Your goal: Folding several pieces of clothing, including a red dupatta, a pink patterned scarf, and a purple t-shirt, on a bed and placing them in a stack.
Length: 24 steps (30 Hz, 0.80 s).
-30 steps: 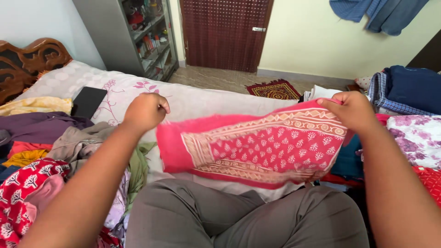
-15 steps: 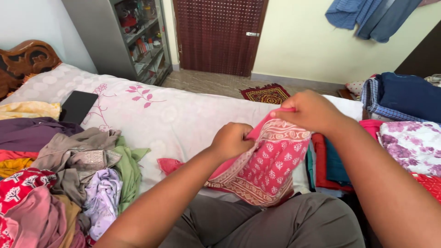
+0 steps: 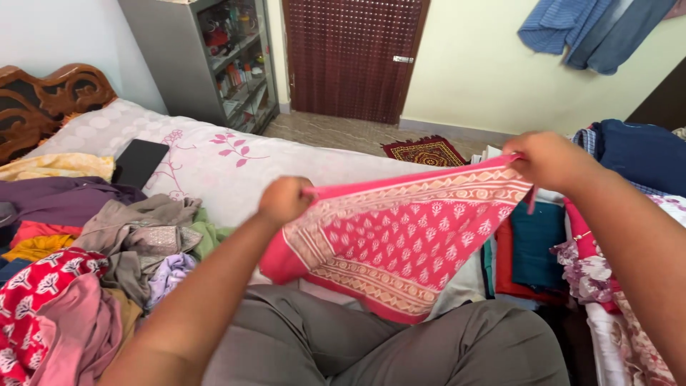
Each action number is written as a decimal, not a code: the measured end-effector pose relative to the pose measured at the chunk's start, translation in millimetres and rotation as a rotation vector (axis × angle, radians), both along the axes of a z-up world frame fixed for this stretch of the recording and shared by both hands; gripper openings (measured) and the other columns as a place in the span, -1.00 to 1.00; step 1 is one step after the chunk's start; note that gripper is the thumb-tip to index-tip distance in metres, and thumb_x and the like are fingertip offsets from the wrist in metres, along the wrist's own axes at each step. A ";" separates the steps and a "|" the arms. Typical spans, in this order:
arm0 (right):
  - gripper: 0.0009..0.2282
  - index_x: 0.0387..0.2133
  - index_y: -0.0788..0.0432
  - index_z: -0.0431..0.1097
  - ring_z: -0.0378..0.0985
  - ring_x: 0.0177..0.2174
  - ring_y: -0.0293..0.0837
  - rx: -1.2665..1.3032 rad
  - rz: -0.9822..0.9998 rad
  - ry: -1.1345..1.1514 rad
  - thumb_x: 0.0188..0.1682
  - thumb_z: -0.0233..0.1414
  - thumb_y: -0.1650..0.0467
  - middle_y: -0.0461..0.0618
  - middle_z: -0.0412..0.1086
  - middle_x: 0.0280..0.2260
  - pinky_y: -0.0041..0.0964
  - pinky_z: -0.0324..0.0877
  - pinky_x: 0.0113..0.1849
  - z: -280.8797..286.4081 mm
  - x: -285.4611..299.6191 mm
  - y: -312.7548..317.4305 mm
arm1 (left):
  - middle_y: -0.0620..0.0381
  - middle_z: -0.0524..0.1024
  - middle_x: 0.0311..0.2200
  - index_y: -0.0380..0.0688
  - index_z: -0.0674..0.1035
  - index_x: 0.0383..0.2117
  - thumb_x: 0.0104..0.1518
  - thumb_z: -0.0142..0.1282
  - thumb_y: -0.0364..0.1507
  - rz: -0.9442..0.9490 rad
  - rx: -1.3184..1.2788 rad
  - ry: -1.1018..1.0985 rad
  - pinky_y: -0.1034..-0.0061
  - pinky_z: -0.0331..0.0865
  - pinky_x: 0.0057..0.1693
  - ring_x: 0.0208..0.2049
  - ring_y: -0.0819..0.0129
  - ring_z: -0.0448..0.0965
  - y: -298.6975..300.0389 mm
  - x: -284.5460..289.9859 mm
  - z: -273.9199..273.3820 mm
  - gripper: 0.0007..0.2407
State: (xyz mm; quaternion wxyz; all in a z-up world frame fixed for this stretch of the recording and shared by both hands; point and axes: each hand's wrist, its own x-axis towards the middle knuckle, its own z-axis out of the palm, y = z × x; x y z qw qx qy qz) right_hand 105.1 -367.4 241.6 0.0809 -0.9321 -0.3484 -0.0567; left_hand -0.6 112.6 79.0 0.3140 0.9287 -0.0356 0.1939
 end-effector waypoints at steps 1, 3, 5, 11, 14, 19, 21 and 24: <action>-0.87 -0.32 0.18 0.54 0.62 -0.37 0.10 -0.002 -0.053 -0.064 -0.13 0.16 0.44 0.17 0.56 -0.40 -0.09 0.46 -0.28 0.3 1.2 -5.3 | -0.09 0.62 -0.46 -0.06 0.69 -0.43 0.00 0.21 -0.40 -0.007 0.090 -0.025 0.17 0.49 -0.20 -0.40 -0.01 0.64 11.3 -1.2 15.3 -0.91; -0.86 -0.30 0.18 0.54 0.61 -0.33 0.16 -0.001 -0.101 -0.125 -0.12 0.16 0.44 0.18 0.56 -0.37 -0.03 0.46 -0.26 2.7 1.4 -12.6 | -0.11 0.61 -0.46 -0.07 0.69 -0.42 0.02 0.21 -0.40 -0.010 0.182 -0.046 0.17 0.49 -0.19 -0.40 -0.02 0.64 31.7 -3.8 47.9 -0.91; -0.82 -0.30 0.16 0.56 0.58 -0.27 0.20 -0.085 -0.216 -0.278 -0.18 0.21 0.42 0.16 0.54 -0.31 0.05 0.44 -0.27 5.1 -2.6 -17.8 | -0.13 0.61 -0.41 -0.09 0.69 -0.36 0.00 0.24 -0.40 0.030 0.283 -0.104 0.11 0.49 -0.18 -0.36 -0.06 0.64 48.8 -5.6 79.3 -0.87; -0.79 -0.16 0.19 0.60 0.64 -0.39 0.02 0.222 -0.349 -0.176 -0.08 0.21 0.45 0.17 0.57 -0.35 -0.12 0.47 -0.28 -33.3 77.5 -55.3 | -0.17 0.63 -0.29 -0.09 0.70 -0.33 0.01 0.17 -0.45 0.139 0.605 0.014 0.05 0.47 -0.04 -0.20 -0.14 0.62 92.1 12.8 114.4 -0.86; -0.86 -0.21 0.19 0.61 0.58 -0.47 -0.14 0.406 -0.471 -0.032 -0.01 0.19 0.43 0.10 0.58 -0.42 -0.22 0.43 -0.34 -51.9 111.7 -48.3 | -0.18 0.63 -0.24 -0.09 0.71 -0.33 0.02 0.13 -0.46 0.165 0.638 0.073 0.08 0.48 -0.01 -0.15 -0.13 0.62 111.0 38.1 101.9 -0.85; -0.83 -0.25 0.15 0.64 0.50 -0.56 -0.19 0.538 -0.601 0.036 -0.04 0.11 0.51 0.05 0.55 -0.47 -0.22 0.38 -0.49 -77.2 153.4 -13.0 | -0.17 0.63 -0.19 -0.08 0.71 -0.28 0.06 0.14 -0.42 0.285 0.607 0.198 0.10 0.48 0.01 -0.11 -0.11 0.62 116.2 99.6 81.0 -0.84; -0.78 -0.25 0.12 0.65 0.48 -0.59 -0.18 0.557 -0.670 0.065 -0.04 0.06 0.55 0.06 0.55 -0.49 -0.21 0.36 -0.53 -79.8 172.0 0.9 | -0.15 0.63 -0.18 -0.05 0.71 -0.26 0.08 0.14 -0.42 0.325 0.588 0.206 0.09 0.47 0.01 -0.10 -0.10 0.62 114.6 125.1 80.5 -0.84; -0.70 -0.25 0.09 0.64 0.48 -0.61 -0.18 0.620 -0.785 0.087 -0.10 0.00 0.63 0.08 0.53 -0.49 -0.22 0.37 -0.53 -82.4 208.3 11.4 | -0.15 0.61 -0.15 0.00 0.72 -0.23 0.03 0.19 -0.46 0.406 0.376 0.171 0.11 0.45 0.03 -0.07 -0.11 0.59 119.9 168.3 82.6 -0.81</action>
